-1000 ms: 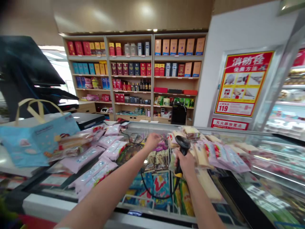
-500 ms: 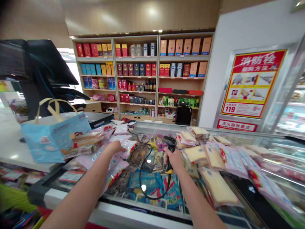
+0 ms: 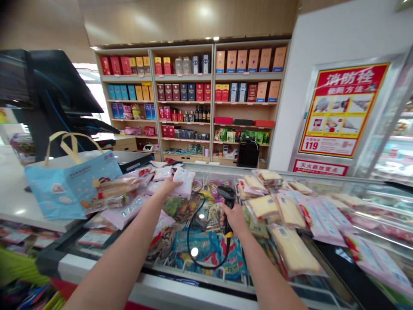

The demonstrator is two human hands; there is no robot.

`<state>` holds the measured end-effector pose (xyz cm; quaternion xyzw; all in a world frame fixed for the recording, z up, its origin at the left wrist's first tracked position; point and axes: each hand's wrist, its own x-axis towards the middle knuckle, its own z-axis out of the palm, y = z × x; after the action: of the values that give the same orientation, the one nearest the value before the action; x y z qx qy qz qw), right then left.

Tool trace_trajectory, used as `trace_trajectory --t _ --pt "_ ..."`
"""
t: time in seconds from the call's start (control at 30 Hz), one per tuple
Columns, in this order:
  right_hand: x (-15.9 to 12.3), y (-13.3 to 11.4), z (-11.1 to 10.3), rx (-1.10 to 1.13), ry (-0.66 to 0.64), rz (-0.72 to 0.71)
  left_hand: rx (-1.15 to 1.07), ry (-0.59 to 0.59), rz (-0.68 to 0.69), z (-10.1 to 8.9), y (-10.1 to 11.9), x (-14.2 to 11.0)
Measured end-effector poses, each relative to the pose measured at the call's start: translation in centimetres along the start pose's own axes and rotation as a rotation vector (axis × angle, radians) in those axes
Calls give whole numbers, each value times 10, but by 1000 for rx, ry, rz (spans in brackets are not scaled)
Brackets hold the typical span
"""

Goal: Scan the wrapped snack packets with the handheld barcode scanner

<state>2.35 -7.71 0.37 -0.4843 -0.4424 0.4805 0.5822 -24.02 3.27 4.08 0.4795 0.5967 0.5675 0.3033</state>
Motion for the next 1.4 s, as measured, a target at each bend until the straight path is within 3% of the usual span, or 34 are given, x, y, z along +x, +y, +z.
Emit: trace_trajectory --t 0.13,0.23,0.33,0.53,0.83,1.13,1.4 --pt "-3 -6 -1 -6 -38 -15 -312 -90 -50 52 7 -12" --pt "-4 -5 -3 -10 -70 -19 -300 -88 70 79 -12 -28" --pt "-3 -2 -2 -17 -94 -26 -226 -167 176 92 -34 -40" --pt "-3 -1 2 -40 -138 -40 -181 -213 280 97 -39 -48" --pt "-16 -20 2 -85 -237 -99 -161 -266 276 98 -32 -55" --pt "-11 -7 4 -50 -192 -106 -179 -249 254 101 -35 -54" --pt "-16 -17 4 -39 -222 -97 -190 -250 242 99 -30 -56"
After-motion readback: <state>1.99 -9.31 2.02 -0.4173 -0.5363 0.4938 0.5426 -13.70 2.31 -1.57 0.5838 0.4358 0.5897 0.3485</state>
